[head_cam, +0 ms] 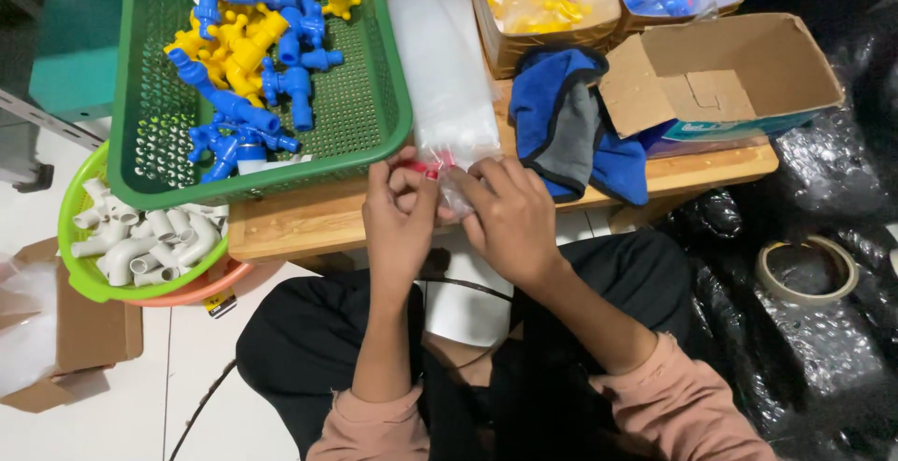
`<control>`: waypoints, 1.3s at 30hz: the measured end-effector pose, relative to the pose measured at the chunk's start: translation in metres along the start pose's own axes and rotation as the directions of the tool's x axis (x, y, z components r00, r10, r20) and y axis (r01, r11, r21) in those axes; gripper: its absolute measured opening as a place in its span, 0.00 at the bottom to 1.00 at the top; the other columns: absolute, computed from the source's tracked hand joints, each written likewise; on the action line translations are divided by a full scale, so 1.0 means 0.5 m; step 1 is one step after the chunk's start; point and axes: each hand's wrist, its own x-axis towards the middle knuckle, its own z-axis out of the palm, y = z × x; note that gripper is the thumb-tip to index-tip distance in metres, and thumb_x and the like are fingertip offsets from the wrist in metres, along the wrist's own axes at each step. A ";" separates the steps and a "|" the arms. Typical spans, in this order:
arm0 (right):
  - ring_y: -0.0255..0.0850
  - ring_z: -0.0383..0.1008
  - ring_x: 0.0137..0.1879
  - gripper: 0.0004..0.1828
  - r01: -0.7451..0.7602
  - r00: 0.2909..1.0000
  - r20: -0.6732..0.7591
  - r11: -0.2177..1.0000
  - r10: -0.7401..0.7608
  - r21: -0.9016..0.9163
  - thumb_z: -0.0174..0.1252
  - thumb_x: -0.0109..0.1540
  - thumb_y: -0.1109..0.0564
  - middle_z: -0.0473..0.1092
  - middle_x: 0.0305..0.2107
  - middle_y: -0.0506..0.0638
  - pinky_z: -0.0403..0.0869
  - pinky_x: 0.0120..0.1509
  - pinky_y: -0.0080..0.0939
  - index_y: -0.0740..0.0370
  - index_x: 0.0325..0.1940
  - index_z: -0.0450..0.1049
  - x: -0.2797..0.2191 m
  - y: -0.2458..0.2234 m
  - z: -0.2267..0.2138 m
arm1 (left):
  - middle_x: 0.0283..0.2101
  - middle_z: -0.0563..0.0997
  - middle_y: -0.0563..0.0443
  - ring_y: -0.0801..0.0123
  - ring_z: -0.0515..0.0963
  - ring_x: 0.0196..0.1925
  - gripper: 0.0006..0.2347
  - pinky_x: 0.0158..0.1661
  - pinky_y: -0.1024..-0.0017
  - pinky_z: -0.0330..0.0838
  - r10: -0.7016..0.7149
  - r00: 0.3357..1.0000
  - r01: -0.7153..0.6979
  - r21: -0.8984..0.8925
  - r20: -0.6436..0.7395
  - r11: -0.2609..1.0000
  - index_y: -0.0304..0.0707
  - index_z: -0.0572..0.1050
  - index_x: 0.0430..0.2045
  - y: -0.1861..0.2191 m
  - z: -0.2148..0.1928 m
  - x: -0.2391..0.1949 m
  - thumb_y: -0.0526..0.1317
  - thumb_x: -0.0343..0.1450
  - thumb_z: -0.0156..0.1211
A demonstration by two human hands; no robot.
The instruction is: The person puts together faucet components by hand, inserting internal valves into colorful faucet bodies, sealing them into small plastic bags, and wiping them with a cloth.
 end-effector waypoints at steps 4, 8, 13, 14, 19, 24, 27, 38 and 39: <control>0.52 0.73 0.40 0.11 -0.125 0.990 -0.033 0.962 0.137 0.242 0.63 0.54 0.65 0.74 0.33 0.50 0.72 0.46 0.49 0.58 0.39 0.82 0.019 0.047 -0.042 | 0.32 0.77 0.47 0.69 0.81 0.25 0.13 0.26 0.73 0.81 0.049 0.996 -0.048 0.013 -0.074 0.999 0.31 0.69 0.51 -0.024 0.004 -0.012 0.33 0.73 0.57; 0.47 0.77 0.41 0.09 -0.261 0.941 -0.011 0.745 0.338 0.614 0.63 0.59 0.66 0.76 0.33 0.51 0.74 0.48 0.45 0.58 0.41 0.83 -0.011 0.149 -0.039 | 0.40 0.67 0.52 0.73 0.71 0.39 0.18 0.37 0.78 0.71 0.114 0.982 -0.116 -0.005 -0.150 0.993 0.35 0.68 0.55 -0.051 0.045 -0.036 0.38 0.72 0.63; 0.31 0.67 0.44 0.07 -0.400 0.848 0.124 0.470 0.515 0.787 0.63 0.63 0.62 0.77 0.35 0.47 0.74 0.51 0.41 0.60 0.45 0.83 -0.025 0.185 -0.123 | 0.62 0.65 0.41 0.58 0.64 0.64 0.33 0.62 0.57 0.62 0.111 0.992 -0.106 -0.074 0.063 0.992 0.38 0.58 0.66 0.015 0.089 -0.045 0.53 0.70 0.65; 0.29 0.68 0.42 0.09 -0.459 0.801 0.198 0.367 0.565 0.809 0.63 0.64 0.60 0.77 0.34 0.45 0.74 0.49 0.37 0.61 0.47 0.83 -0.031 0.188 -0.141 | 0.62 0.67 0.40 0.60 0.67 0.63 0.37 0.63 0.60 0.63 0.087 0.971 -0.046 -0.184 0.223 0.982 0.39 0.56 0.68 0.025 0.099 -0.037 0.58 0.68 0.64; 0.26 0.73 0.42 0.12 -0.495 0.741 0.308 0.175 0.597 0.851 0.63 0.64 0.56 0.78 0.34 0.44 0.75 0.48 0.30 0.61 0.50 0.82 -0.056 0.226 -0.190 | 0.60 0.74 0.42 0.66 0.73 0.61 0.35 0.60 0.65 0.70 0.074 0.849 0.099 -0.296 0.523 0.950 0.41 0.59 0.69 0.063 0.165 0.000 0.59 0.70 0.60; 0.27 0.70 0.46 0.13 -0.438 0.761 0.226 0.225 0.608 0.870 0.63 0.65 0.56 0.78 0.39 0.46 0.76 0.52 0.33 0.63 0.51 0.81 -0.068 0.280 -0.228 | 0.68 0.68 0.37 0.57 0.65 0.70 0.36 0.69 0.57 0.59 0.182 0.780 -0.001 -0.290 0.599 0.957 0.41 0.60 0.69 0.076 0.247 0.045 0.63 0.71 0.57; 0.25 0.70 0.42 0.13 -0.439 0.752 0.200 0.251 0.628 0.863 0.64 0.65 0.57 0.78 0.36 0.45 0.76 0.48 0.30 0.63 0.52 0.81 -0.057 0.293 -0.280 | 0.61 0.75 0.42 0.64 0.72 0.63 0.28 0.64 0.60 0.64 0.078 0.687 0.072 -0.174 0.723 0.982 0.43 0.69 0.64 0.049 0.271 0.090 0.57 0.72 0.59; 0.40 0.68 0.56 0.34 -0.501 0.845 0.257 0.529 0.468 0.685 0.66 0.60 0.52 0.71 0.51 0.54 0.71 0.64 0.47 0.66 0.67 0.68 -0.031 0.420 -0.432 | 0.48 0.83 0.47 0.69 0.79 0.54 0.17 0.56 0.63 0.72 0.165 0.649 -0.121 -0.113 0.743 0.986 0.45 0.78 0.53 0.128 0.453 0.113 0.46 0.71 0.67; 0.42 0.69 0.55 0.37 -0.504 0.859 0.295 0.591 0.418 0.630 0.69 0.58 0.52 0.70 0.49 0.55 0.70 0.65 0.48 0.68 0.67 0.67 -0.026 0.433 -0.445 | 0.51 0.83 0.41 0.59 0.79 0.58 0.18 0.58 0.58 0.70 0.192 0.632 -0.202 -0.080 0.750 0.976 0.44 0.77 0.53 0.125 0.465 0.118 0.46 0.71 0.68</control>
